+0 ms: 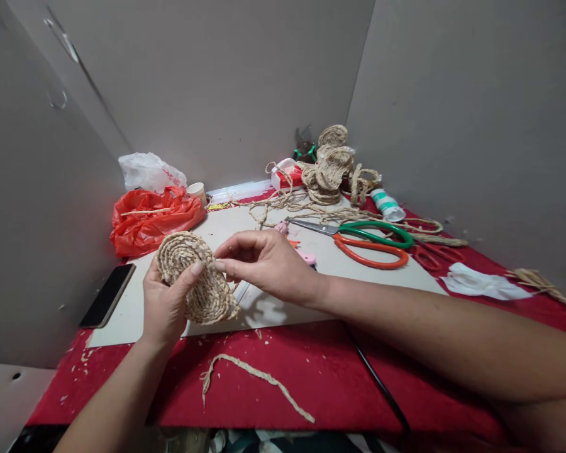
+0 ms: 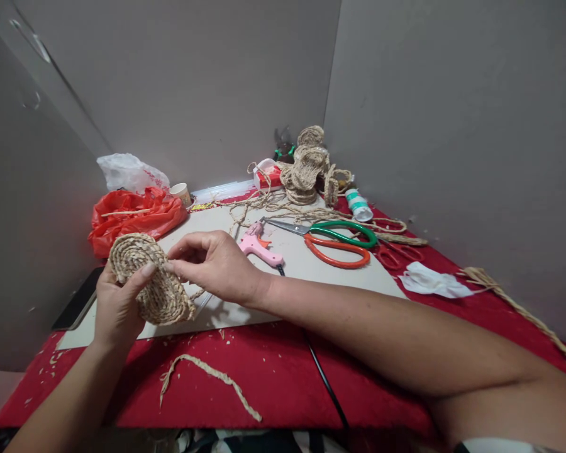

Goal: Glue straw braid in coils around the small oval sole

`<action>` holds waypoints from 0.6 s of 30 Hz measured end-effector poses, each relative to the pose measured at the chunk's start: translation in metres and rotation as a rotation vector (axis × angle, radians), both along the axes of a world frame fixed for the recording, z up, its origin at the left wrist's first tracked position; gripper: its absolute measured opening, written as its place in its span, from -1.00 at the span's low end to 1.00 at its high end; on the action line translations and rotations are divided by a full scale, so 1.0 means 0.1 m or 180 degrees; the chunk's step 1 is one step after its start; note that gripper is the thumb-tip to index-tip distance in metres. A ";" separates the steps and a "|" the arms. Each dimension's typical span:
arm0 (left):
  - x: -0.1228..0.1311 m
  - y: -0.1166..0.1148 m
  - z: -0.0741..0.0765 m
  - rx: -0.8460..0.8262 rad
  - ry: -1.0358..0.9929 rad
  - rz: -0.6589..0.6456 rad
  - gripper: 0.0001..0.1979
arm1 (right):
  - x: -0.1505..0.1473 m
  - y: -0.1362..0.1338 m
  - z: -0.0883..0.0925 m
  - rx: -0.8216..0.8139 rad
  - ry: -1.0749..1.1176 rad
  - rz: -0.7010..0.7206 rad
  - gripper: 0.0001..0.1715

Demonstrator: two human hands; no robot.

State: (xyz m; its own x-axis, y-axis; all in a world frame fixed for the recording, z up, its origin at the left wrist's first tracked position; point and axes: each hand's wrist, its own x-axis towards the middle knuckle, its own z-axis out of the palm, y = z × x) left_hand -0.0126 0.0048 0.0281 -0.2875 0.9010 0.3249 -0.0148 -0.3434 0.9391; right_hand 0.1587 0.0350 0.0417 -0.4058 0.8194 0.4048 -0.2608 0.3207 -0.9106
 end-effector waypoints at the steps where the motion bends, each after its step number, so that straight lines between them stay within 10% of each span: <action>1: 0.00 0.00 0.00 -0.0006 -0.0015 -0.0018 -0.59 | 0.01 0.01 0.01 0.0027 0.0002 -0.0041 -0.85; 18: 0.01 0.02 -0.05 -0.0052 0.0072 -0.0203 -0.70 | 0.01 0.07 -0.03 0.0973 0.0133 -0.0416 -0.86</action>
